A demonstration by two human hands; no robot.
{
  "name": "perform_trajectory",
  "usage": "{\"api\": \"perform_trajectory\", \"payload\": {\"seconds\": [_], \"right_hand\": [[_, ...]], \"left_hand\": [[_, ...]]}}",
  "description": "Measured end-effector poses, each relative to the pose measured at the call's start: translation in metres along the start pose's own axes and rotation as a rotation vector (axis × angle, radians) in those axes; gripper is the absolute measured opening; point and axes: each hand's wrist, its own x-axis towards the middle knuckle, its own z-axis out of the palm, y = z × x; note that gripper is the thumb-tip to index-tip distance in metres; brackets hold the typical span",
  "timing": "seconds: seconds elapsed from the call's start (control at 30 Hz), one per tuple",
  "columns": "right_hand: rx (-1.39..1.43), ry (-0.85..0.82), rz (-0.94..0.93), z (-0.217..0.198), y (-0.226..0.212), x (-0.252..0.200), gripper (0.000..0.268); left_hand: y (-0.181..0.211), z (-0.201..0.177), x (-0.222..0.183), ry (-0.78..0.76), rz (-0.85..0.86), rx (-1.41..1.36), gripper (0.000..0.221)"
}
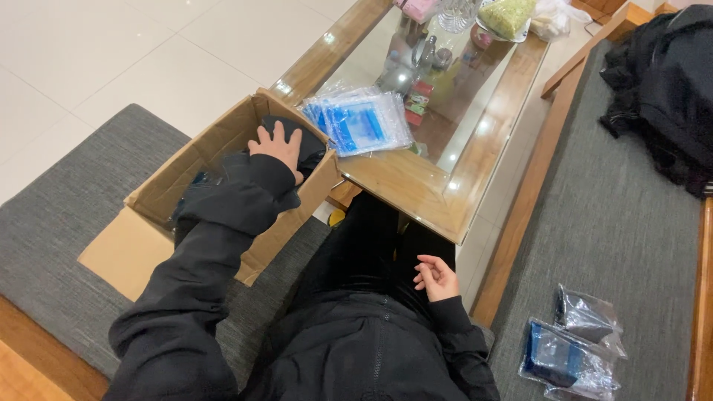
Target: Packing black face masks into individual plastic bags
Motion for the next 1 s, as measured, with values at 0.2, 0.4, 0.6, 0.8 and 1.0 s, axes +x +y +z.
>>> {"api": "perform_trajectory", "payload": {"seconds": [0.2, 0.4, 0.6, 0.8, 1.0], "right_hand": [[-0.003, -0.011, 0.002, -0.002, -0.008, -0.003, 0.019], [0.017, 0.008, -0.002, 0.0, -0.002, -0.001, 0.02], [0.026, 0.003, -0.011, 0.001, -0.008, -0.004, 0.019], [0.021, 0.004, 0.002, 0.0, -0.005, -0.002, 0.019], [0.03, -0.024, -0.012, -0.003, -0.003, -0.001, 0.02]], "left_hand": [[0.002, -0.015, -0.009, -0.03, -0.003, -0.015, 0.079], [-0.014, 0.005, 0.018, -0.027, 0.031, -0.076, 0.075], [-0.026, -0.022, 0.023, -0.072, 0.076, -0.208, 0.067], [-0.037, -0.045, 0.018, -0.111, 0.171, -0.258, 0.067], [-0.059, -0.008, 0.059, -0.015, 0.132, -0.317, 0.059]]}}
